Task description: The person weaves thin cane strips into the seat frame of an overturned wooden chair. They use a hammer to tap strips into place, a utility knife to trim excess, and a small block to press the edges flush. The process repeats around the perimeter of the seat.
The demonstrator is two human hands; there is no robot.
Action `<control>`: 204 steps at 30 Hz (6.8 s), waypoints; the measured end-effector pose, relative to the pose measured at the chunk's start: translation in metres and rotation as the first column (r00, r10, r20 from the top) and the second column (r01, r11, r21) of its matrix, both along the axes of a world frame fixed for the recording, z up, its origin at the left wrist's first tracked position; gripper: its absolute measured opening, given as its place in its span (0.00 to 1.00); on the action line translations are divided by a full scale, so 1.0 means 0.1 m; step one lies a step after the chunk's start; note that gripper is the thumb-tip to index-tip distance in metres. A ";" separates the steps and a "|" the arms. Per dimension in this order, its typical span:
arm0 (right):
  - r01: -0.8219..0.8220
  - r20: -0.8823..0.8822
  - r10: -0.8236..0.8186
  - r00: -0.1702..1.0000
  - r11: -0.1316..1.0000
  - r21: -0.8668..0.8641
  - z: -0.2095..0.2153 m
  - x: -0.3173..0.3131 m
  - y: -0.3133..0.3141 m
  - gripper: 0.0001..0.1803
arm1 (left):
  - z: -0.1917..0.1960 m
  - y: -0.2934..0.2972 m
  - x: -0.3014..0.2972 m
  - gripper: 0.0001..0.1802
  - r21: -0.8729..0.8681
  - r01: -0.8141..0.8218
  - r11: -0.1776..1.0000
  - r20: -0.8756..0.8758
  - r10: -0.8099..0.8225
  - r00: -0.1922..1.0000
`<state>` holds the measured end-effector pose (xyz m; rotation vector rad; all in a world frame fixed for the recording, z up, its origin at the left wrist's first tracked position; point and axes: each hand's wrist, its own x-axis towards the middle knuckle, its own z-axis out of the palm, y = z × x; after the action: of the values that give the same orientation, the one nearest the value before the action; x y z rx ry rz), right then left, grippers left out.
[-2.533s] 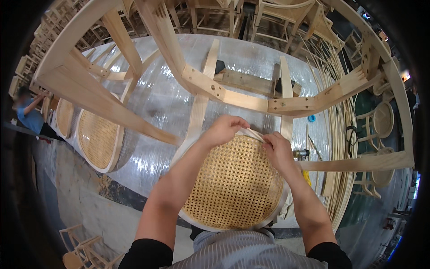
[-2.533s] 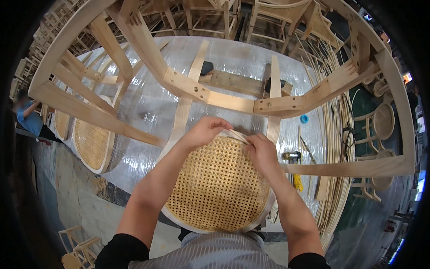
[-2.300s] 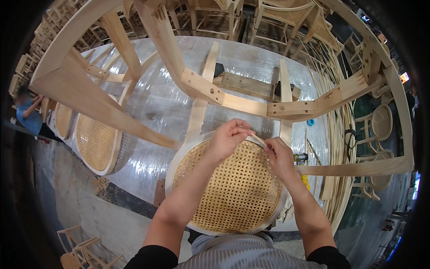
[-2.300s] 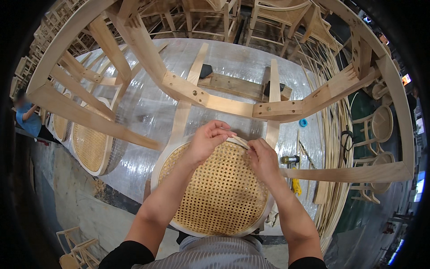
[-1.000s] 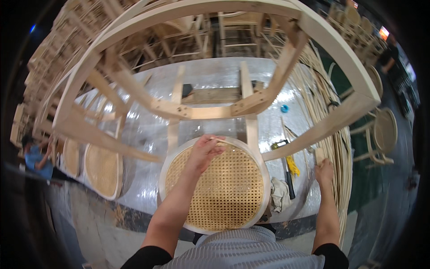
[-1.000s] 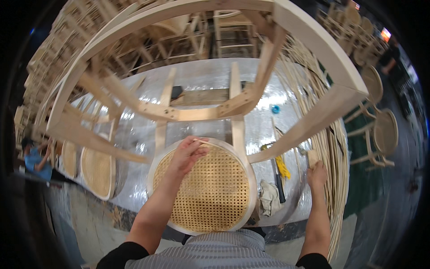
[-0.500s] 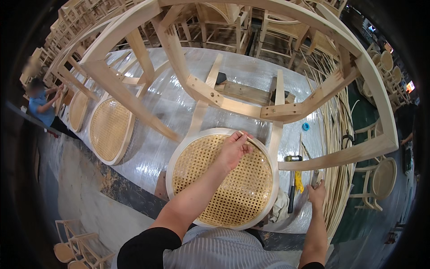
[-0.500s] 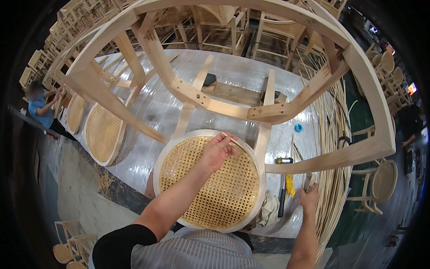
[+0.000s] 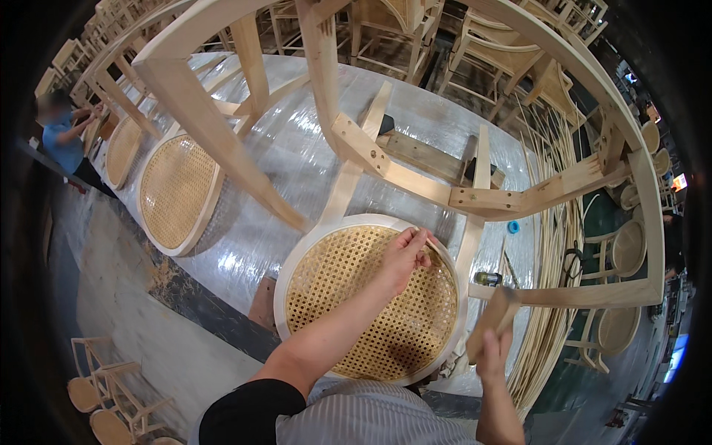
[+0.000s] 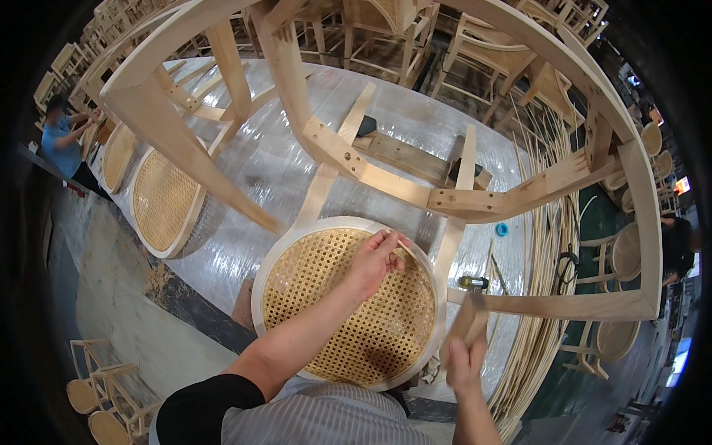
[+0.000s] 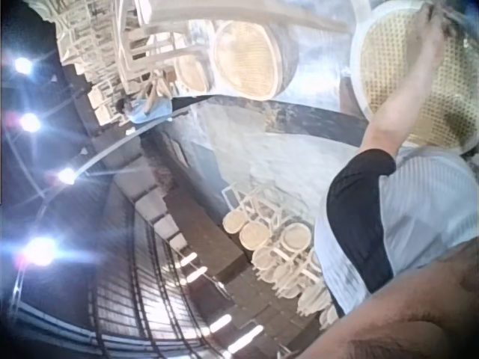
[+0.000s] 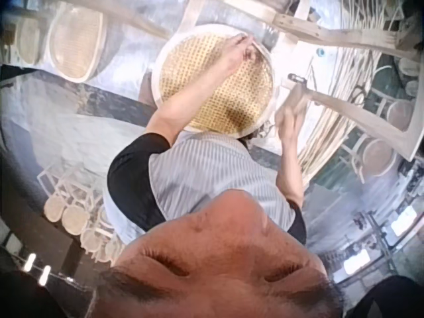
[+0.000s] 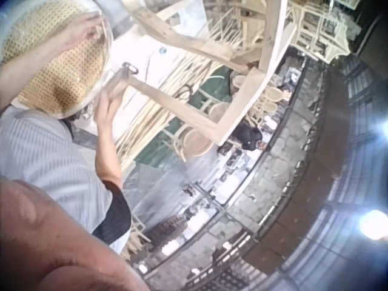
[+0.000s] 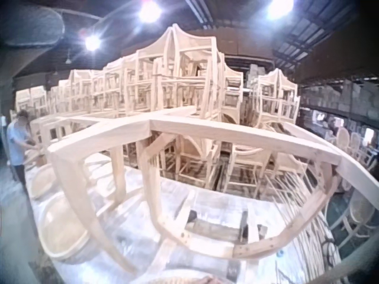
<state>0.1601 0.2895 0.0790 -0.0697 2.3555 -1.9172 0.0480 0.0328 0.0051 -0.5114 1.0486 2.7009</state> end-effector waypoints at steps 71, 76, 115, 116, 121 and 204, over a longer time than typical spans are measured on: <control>0.245 -0.524 0.140 0.840 0.764 0.597 -0.74 -1.17 -1.39 0.22 | 0.21 -1.16 -0.80 0.35 -0.995 -0.074 0.066 -0.097 -0.803 0.588; 0.252 -0.543 0.133 0.829 0.779 0.575 -0.74 -1.18 -1.43 0.17 | 0.18 -1.18 -0.91 0.36 -0.996 -0.092 -0.004 -0.049 -0.823 0.566; 0.148 -0.017 -0.329 0.944 0.377 0.914 -1.26 -0.54 0.71 0.25 | 0.78 -0.01 -1.59 0.19 -0.642 -0.283 -0.713 0.763 -0.630 -0.145; 0.115 0.002 -0.309 0.951 0.358 0.927 -1.22 -0.57 0.74 0.25 | 0.79 0.01 -1.58 0.20 -0.631 -0.285 -0.722 0.772 -0.620 -0.139; 0.164 -0.046 -0.335 0.941 0.331 0.929 -0.96 -0.37 0.77 0.26 | 0.85 0.02 -1.56 0.22 -0.596 -0.211 -0.775 0.802 -0.588 -0.108; 0.184 0.066 -0.390 0.918 0.570 0.801 -0.47 -0.39 -2.81 0.21 | 0.80 -0.13 -1.56 0.25 -0.662 -0.288 -0.692 0.726 -0.687 -0.018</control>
<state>0.1214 0.0089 0.0319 0.6224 2.9064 -0.6985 -0.1079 0.0203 0.0850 1.1740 2.1457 -0.2445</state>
